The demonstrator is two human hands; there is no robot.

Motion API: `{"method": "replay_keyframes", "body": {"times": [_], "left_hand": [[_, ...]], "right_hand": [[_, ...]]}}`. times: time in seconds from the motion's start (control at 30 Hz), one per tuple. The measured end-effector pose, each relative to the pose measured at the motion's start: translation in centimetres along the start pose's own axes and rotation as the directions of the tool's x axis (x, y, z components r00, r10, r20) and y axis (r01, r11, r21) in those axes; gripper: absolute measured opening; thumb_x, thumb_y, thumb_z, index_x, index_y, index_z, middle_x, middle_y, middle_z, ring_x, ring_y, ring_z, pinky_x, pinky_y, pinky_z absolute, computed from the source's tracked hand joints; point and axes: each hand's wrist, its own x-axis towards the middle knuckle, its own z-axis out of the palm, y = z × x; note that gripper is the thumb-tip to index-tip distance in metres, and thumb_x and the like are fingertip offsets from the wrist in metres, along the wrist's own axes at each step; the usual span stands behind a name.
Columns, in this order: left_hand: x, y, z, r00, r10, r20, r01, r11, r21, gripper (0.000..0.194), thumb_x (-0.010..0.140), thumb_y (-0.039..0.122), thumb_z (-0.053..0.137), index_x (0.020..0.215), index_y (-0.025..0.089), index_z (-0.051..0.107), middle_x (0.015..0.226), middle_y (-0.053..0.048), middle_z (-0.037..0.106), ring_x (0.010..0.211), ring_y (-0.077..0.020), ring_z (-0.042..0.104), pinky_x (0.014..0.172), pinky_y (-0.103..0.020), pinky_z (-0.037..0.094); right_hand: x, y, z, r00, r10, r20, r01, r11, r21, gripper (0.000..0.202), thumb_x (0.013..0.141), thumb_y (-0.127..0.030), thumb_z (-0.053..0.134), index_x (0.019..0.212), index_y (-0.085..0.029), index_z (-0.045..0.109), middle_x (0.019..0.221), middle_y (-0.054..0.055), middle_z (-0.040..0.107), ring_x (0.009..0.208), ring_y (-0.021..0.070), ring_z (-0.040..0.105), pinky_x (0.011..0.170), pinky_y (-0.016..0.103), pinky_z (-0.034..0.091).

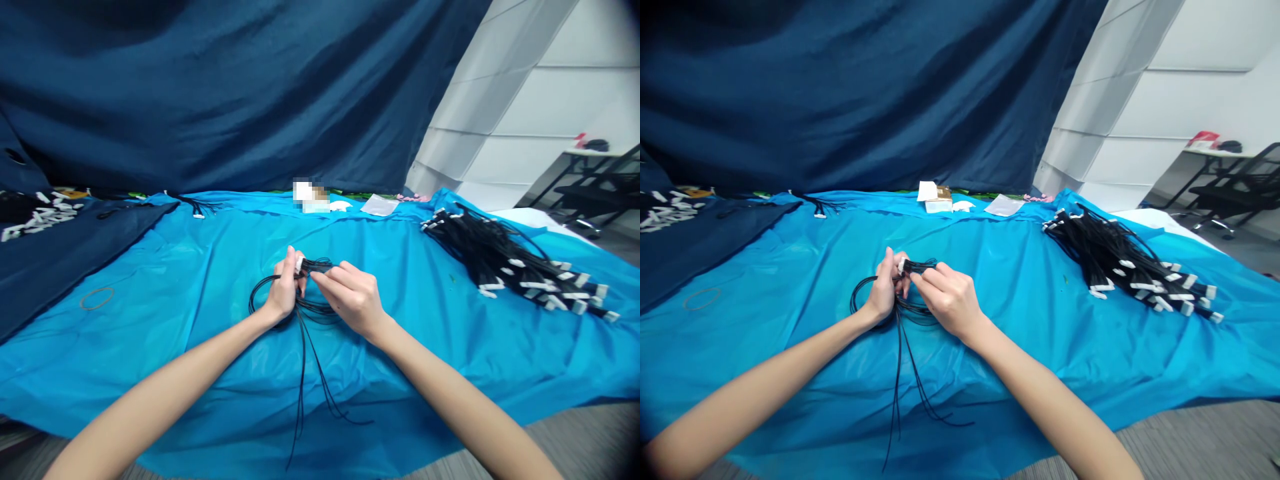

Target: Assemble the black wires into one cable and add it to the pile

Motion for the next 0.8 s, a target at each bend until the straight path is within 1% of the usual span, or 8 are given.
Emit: {"method": "replay_keyframes", "body": {"times": [0.1,0.17,0.4,0.67,0.8], "left_hand": [[-0.02,-0.16,0.18,0.992,-0.048,0.118,0.054,0.997,-0.051,0.055,0.080,0.065,0.022,0.056,0.018,0.038,0.035,0.005,0.034,0.029,-0.0061,0.032,0.034,-0.021,0.021],[0.03,-0.29,0.26,0.986,-0.078,0.149,0.092,0.992,-0.085,0.056,0.079,0.066,0.021,0.055,0.018,0.037,0.034,0.006,0.032,0.029,-0.0056,0.030,0.034,-0.020,0.019],[0.18,-0.32,0.40,0.968,-0.148,0.203,0.182,0.970,-0.161,0.057,0.077,0.069,0.023,0.054,0.018,0.034,0.033,0.005,0.033,0.029,-0.0048,0.031,0.034,-0.020,0.016],[0.10,-0.32,0.38,0.964,-0.160,0.213,0.196,0.968,-0.159,0.057,0.076,0.069,0.023,0.053,0.018,0.034,0.033,0.004,0.034,0.029,-0.0056,0.031,0.034,-0.021,0.016],[0.08,-0.27,0.43,0.961,-0.172,0.215,0.211,0.962,-0.175,0.057,0.076,0.070,0.024,0.054,0.018,0.033,0.033,0.005,0.032,0.028,-0.0053,0.030,0.034,-0.021,0.014]], "right_hand": [[-0.11,-0.21,0.11,1.000,-0.014,0.008,0.015,0.998,-0.055,0.009,0.082,-0.013,0.054,0.084,-0.013,0.063,0.058,0.000,0.054,0.057,0.0107,0.037,0.052,0.025,0.029],[-0.18,-0.30,0.17,1.000,-0.024,0.019,0.026,0.996,-0.082,0.009,0.082,-0.013,0.054,0.082,-0.013,0.063,0.058,0.000,0.054,0.057,0.0109,0.037,0.052,0.026,0.028],[-0.28,-0.37,0.34,0.999,-0.019,0.051,0.023,0.995,-0.096,0.014,0.085,-0.015,0.049,0.080,-0.014,0.063,0.059,0.000,0.054,0.057,0.0104,0.039,0.053,0.026,0.027],[-0.23,-0.50,0.36,0.999,-0.019,0.030,0.021,0.997,-0.075,0.016,0.086,-0.014,0.047,0.081,-0.013,0.063,0.060,0.000,0.056,0.056,0.0089,0.043,0.052,0.027,0.026],[-0.30,-0.49,0.35,0.999,-0.017,0.032,0.020,0.997,-0.077,0.017,0.086,-0.014,0.047,0.080,-0.013,0.063,0.059,-0.001,0.056,0.055,0.0087,0.044,0.052,0.027,0.026]]}}
